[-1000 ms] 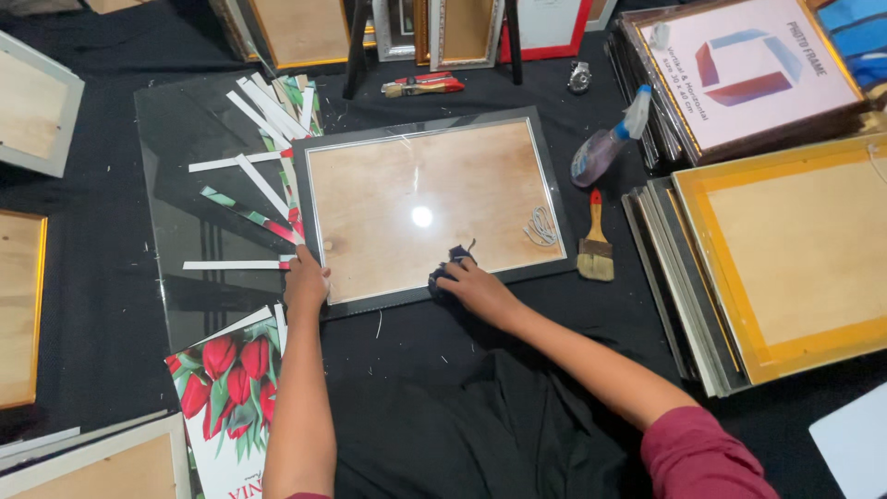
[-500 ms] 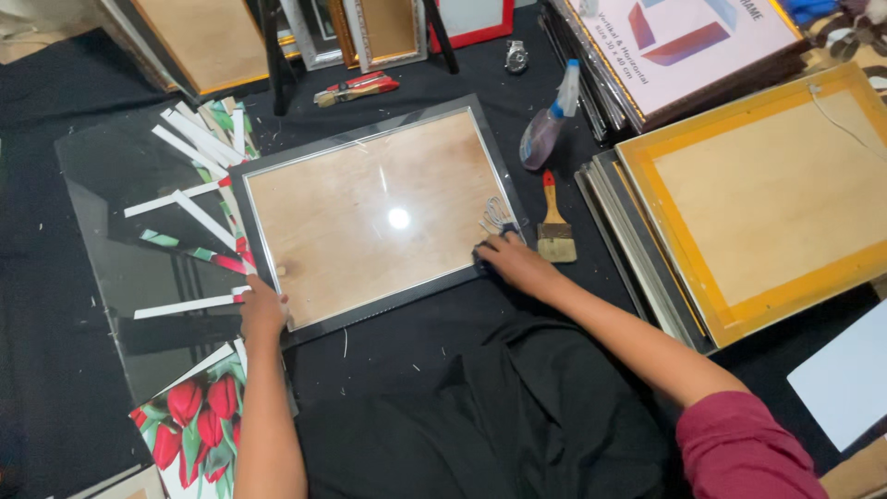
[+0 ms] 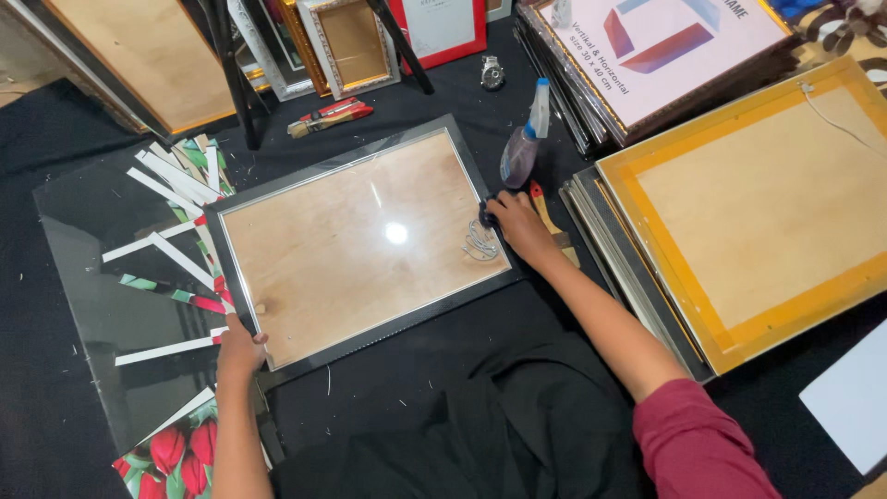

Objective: The person cleans the back and front surfaces of a photo frame using a brush, spray cleaner, and cloth. They flip the frame to access both sides, spray the surface, and wipe it thoroughly with a cloth.

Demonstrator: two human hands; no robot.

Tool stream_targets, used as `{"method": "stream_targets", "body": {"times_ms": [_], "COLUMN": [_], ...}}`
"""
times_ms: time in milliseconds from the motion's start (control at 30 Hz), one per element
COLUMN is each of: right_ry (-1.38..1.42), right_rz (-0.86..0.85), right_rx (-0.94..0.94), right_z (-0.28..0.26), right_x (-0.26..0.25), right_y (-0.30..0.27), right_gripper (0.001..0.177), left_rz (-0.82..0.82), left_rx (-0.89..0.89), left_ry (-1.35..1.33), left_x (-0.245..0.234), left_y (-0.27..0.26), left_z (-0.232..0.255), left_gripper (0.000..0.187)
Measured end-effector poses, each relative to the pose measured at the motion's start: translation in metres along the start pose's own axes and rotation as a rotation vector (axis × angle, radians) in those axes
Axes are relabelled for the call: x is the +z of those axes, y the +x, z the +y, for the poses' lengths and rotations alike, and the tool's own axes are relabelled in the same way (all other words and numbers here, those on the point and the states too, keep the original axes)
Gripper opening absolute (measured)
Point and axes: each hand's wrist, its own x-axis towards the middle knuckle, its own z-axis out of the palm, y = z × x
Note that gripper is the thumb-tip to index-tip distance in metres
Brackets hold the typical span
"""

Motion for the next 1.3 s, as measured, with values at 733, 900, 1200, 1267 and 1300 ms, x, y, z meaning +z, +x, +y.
{"method": "stream_targets", "body": {"times_ms": [733, 900, 1200, 1267, 1300], "right_ry": [-0.017, 0.197, 0.126, 0.172, 0.210], "right_rz": [0.100, 0.105, 0.295, 0.353, 0.416], "right_rx": [0.118, 0.168, 0.234, 0.207, 0.185], "right_z": [-0.013, -0.026, 0.001, -0.001, -0.002], "right_x": [0.024, -0.006, 0.047, 0.042, 0.039], "right_y": [0.060, 0.055, 0.173, 0.191, 0.201], "right_gripper": [0.023, 0.015, 0.017, 0.016, 0.017], "left_rz": [-0.039, -0.032, -0.075, -0.060, -0.044], "left_rx": [-0.028, -0.012, -0.019, -0.001, 0.027], "left_ry": [-0.011, -0.009, -0.092, -0.148, -0.206], "left_x": [-0.018, -0.009, -0.016, -0.015, -0.016], "left_y": [-0.027, -0.012, -0.015, -0.014, -0.013], "left_z": [0.020, 0.007, 0.010, 0.007, 0.006], "left_gripper": [0.058, 0.062, 0.057, 0.047, 0.038]}}
